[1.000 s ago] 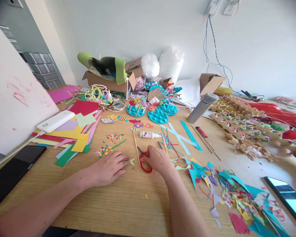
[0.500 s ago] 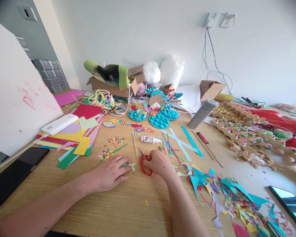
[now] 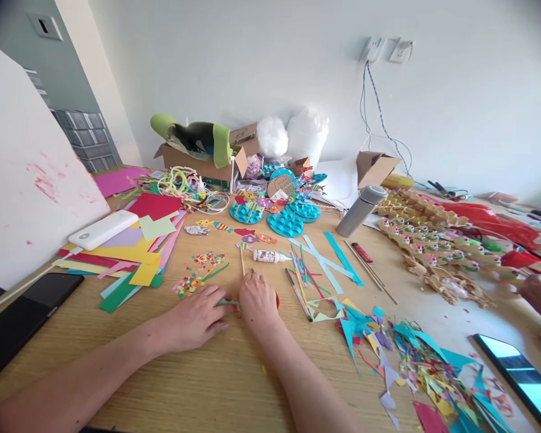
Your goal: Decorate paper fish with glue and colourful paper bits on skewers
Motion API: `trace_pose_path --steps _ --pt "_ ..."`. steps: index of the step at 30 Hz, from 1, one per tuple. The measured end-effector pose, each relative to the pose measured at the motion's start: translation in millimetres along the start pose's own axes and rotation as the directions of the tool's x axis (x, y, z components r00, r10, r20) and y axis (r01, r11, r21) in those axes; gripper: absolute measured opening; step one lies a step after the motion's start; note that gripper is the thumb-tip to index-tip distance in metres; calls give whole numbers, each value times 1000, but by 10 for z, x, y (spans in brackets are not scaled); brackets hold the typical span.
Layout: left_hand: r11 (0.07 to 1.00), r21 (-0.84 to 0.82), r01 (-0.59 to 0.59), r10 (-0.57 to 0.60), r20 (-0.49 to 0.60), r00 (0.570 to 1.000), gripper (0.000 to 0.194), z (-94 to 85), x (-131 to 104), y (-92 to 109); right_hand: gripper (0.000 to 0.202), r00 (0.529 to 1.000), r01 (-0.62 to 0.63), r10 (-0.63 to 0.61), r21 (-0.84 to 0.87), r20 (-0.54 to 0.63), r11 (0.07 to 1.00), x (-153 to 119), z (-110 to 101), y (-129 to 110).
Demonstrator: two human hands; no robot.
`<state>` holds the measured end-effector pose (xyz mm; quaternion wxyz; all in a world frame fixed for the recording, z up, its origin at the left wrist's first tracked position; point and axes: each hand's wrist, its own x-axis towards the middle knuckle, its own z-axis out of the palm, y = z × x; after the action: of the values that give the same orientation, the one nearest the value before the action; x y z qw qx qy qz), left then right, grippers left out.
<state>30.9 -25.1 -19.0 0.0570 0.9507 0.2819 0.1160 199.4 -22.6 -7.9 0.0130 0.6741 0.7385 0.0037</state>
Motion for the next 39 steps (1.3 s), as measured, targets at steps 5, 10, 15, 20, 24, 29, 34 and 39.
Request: trace_pose_path --steps 5,10,15,20,24,29,34,39 --pt "1000 -10 2 -2 -2 1000 30 8 -4 -5 23 993 -112 114 61 -35 992 14 -159 144" --pt "999 -41 -14 14 0 1000 28 -11 0 -8 23 902 -416 426 128 -65 900 166 -428 939" --pt "998 -67 -17 15 -29 999 21 -12 13 -28 28 909 -414 416 95 -4 905 250 -323 1455" --pt "996 -76 -41 37 -58 998 19 6 21 -44 29 957 -290 286 90 50 953 136 -87 1298" --pt "997 -64 -32 27 -67 997 20 27 19 -42 24 967 -253 250 78 45 964 35 -133 1149" --pt "999 -41 -37 34 -69 997 22 35 19 -31 23 976 -216 213 92 50 972 -100 -310 871" --pt "999 -26 -22 21 -62 998 21 6 34 -6 25 977 -79 71 28 203 996 -208 -186 493" --pt "1000 -18 -16 15 -48 999 23 -8 35 22 24 969 -161 171 -67 181 985 -135 -118 598"
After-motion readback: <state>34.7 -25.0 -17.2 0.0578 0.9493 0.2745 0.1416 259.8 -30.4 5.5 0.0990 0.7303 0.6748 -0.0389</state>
